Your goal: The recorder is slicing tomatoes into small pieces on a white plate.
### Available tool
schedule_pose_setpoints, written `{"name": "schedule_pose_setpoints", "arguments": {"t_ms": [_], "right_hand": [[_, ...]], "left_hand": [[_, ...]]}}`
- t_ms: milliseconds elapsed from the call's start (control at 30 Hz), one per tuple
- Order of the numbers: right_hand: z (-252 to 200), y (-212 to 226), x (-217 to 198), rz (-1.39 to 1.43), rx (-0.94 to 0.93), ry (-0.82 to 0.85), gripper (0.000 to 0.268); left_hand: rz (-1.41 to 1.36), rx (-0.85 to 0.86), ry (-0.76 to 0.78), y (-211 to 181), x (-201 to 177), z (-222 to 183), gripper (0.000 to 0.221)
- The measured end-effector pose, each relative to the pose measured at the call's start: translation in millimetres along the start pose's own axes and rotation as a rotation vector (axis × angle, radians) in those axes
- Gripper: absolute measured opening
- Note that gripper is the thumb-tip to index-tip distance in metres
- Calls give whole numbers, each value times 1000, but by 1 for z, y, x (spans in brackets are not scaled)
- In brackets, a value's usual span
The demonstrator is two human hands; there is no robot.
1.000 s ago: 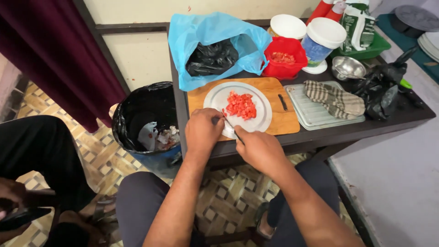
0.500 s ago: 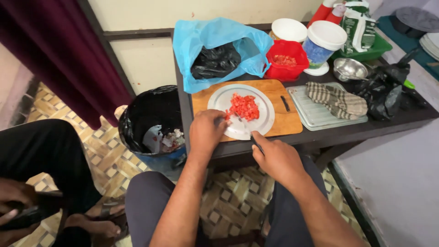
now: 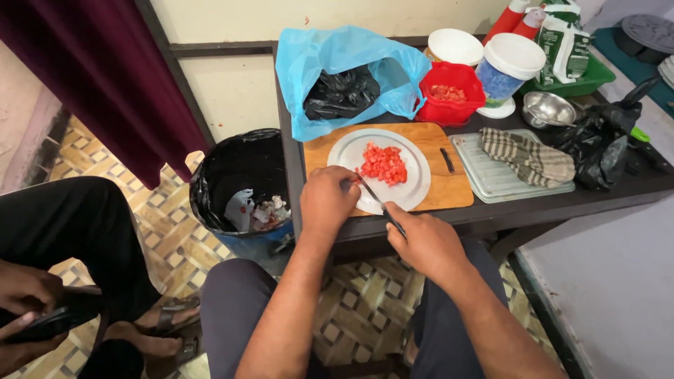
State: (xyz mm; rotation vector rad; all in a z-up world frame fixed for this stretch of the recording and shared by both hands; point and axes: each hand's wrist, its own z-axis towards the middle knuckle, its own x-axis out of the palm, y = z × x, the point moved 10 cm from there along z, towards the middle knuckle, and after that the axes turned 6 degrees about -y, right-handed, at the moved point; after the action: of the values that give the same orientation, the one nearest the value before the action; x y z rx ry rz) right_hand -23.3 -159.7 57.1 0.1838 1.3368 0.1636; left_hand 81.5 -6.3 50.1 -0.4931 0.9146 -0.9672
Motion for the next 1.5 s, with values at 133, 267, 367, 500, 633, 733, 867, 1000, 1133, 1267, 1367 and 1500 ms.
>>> {"name": "schedule_pose_setpoints", "arguments": {"t_ms": [133,267,367,500,633,733,867,1000,1133,1267,1367,1500], "right_hand": [[-1,2,-2,10,-5,-12,46],[1,0,0,33,16,23,46],[1,-1,2,62,-8,15,45],[5,3,0,37,38,97,45],[10,7,4,-3,-1,124,46],[15,4,8,25,17,113,45],[22,5,13,78,-16,71,45],[15,3,12,35,-23,77,46],[-8,1,1,-41,17,123,47],[-22,-8,-4,-66,93,153,50],[-23,-16,-7,-75,128,147,49],[-21,-37,-18,-34,186,-26,48]], "left_hand": [[31,-21,10,0,-1,-1,14],[26,13,-16,-5,-3,0,15],[40,2,-15,-4,-1,1,12],[115,-40,67,-4,2,5,10],[113,14,46,-3,7,5,10],[138,11,47,-4,7,4,9],[164,-27,12,-1,4,3,9],[153,-66,-17,1,7,4,10],[155,-12,-58,-3,7,4,9],[136,17,-21,-8,11,11,8],[105,-6,17,-4,20,13,7],[106,0,12,-6,24,14,10]]}}
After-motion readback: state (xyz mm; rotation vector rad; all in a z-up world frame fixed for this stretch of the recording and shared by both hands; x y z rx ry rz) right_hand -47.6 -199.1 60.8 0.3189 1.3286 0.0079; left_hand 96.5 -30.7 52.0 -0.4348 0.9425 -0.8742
